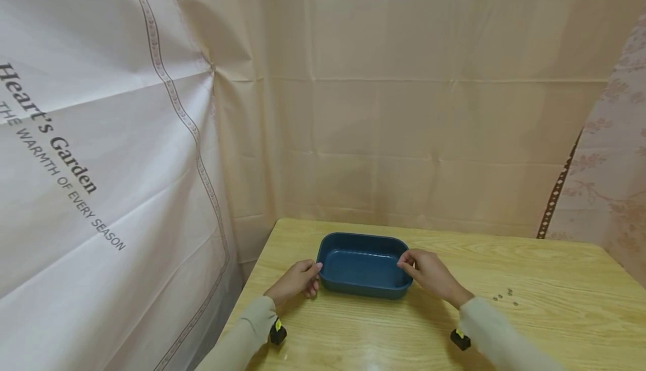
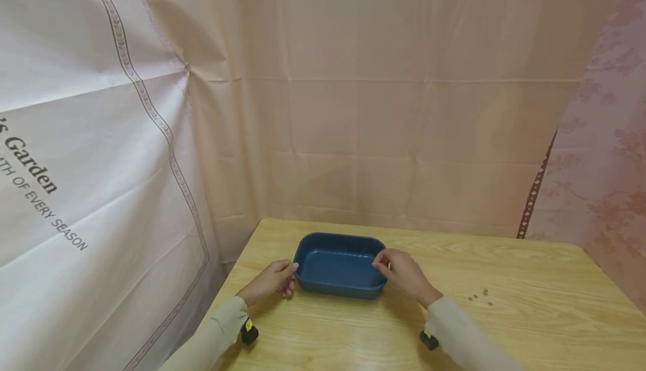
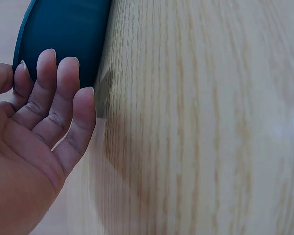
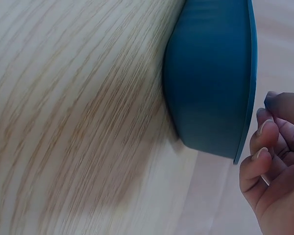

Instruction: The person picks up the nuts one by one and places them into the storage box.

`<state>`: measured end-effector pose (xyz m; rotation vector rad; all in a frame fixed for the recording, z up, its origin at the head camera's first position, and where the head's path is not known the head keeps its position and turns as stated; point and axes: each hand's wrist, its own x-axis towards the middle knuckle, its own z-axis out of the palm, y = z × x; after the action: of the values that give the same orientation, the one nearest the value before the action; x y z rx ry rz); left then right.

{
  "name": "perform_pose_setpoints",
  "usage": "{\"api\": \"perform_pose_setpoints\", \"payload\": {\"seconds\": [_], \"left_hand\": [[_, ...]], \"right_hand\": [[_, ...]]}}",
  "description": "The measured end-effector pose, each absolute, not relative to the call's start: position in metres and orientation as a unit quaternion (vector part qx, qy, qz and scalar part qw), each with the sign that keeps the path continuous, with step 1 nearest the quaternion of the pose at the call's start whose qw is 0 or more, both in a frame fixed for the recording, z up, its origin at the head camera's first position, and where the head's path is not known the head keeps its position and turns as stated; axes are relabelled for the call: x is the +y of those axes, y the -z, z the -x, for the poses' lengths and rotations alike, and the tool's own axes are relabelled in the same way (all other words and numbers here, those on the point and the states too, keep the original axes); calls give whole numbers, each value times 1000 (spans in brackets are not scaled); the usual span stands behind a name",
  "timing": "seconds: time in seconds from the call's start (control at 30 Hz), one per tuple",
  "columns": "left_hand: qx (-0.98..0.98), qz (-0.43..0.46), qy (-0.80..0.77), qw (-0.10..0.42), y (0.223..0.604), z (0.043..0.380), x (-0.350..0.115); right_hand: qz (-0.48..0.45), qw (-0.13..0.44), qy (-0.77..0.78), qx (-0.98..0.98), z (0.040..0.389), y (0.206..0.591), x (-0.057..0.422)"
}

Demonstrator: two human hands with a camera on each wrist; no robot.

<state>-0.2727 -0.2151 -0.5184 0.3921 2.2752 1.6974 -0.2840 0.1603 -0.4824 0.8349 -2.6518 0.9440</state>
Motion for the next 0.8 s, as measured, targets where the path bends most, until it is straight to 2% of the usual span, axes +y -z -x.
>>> {"api": "perform_pose_setpoints", "payload": {"seconds": [0.3,0.8], "left_hand": [[788,-138,-585,134,514,272,-214],[784,-131,-590,139,517,272,-215]], "right_hand": [[-310,92,-319,-891,286,481,148],[-306,66,-312,-897,286,483,133]]}}
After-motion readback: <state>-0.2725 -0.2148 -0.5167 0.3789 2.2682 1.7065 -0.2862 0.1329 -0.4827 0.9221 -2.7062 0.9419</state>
